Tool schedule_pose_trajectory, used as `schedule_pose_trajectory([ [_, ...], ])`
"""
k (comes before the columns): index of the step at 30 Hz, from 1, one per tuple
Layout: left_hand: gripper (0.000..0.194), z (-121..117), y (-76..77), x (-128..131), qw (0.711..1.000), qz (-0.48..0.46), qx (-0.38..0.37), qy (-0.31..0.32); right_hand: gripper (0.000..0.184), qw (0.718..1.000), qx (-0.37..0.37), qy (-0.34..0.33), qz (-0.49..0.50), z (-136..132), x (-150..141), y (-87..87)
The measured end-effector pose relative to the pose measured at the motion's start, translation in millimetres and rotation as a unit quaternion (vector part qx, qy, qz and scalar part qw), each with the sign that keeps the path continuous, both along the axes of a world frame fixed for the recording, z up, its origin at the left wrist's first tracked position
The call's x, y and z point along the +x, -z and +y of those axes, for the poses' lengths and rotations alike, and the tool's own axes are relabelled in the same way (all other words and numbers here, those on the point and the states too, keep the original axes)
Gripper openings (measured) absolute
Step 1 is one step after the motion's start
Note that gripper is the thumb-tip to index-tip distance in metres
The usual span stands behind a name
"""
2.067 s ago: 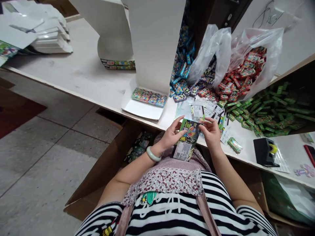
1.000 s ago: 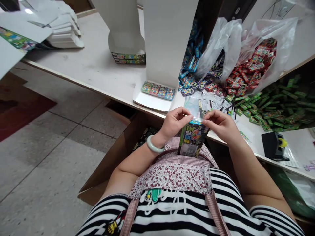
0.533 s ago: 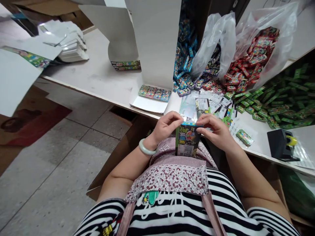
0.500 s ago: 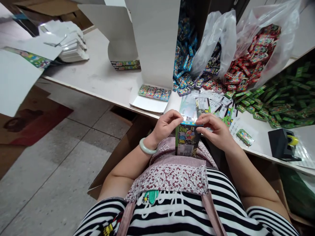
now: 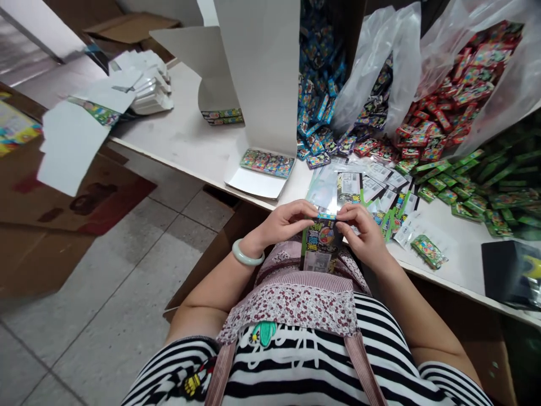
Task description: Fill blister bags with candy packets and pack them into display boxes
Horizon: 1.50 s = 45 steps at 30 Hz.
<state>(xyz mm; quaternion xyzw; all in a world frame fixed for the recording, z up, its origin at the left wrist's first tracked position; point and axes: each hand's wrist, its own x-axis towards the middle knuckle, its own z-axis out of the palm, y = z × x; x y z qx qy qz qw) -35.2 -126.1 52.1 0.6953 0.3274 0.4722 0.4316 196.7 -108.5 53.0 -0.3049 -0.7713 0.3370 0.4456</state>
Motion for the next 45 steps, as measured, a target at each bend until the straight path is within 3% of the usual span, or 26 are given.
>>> schedule_pose_trajectory([
  [5,0.024,12,13.1,16,0.995,-0.020,-0.058,-0.074,0.004,0.998,-0.020,0.054,0.019,8,2,13.3],
  [11,0.019,17,15.5,17,0.996,0.008,-0.046,-0.082,0.006,0.998,-0.052,0.030,-0.005,23,6,12.0],
  [17,0.016,27,30.8,20,0.990,-0.012,-0.074,-0.117,0.013,0.998,-0.055,0.005,-0.016,25,15,18.1],
  [20,0.017,45,34.1,23,0.978,-0.014,-0.083,-0.189,0.027,0.992,-0.101,0.062,-0.035,36,65,23.2],
  [23,0.021,64,33.8,27,0.965,-0.015,-0.069,-0.253,0.022,0.959,-0.114,0.254,-0.044,54,140,34.8],
  [25,0.021,74,34.2,31,0.968,-0.006,-0.070,-0.241,0.017,0.914,-0.123,0.371,-0.107,70,182,45.3],
  [27,0.020,80,36.0,36,0.976,0.014,-0.088,-0.198,0.015,0.874,-0.163,0.411,-0.201,87,206,54.7],
  [30,0.021,82,40.3,43,0.981,0.047,-0.114,-0.153,0.011,0.842,-0.229,0.387,-0.296,109,211,62.8],
  [33,0.023,79,43.7,42,0.976,0.062,-0.134,-0.159,0.007,0.838,-0.260,0.364,-0.311,117,207,64.5],
  [36,0.024,78,46.0,38,0.975,0.063,-0.143,-0.160,0.010,0.860,-0.294,0.344,-0.236,109,214,59.1],
  [39,0.024,79,48.4,38,0.980,0.052,-0.134,-0.140,0.021,0.876,-0.341,0.321,-0.115,92,214,41.8],
  [42,0.025,80,50.6,42,0.986,0.041,-0.108,-0.124,0.030,0.920,-0.308,0.239,-0.045,79,182,15.1],
  [45,0.027,77,51.1,45,0.989,0.037,-0.081,-0.116,0.029,0.959,-0.274,0.067,-0.037,77,119,-9.3],
])
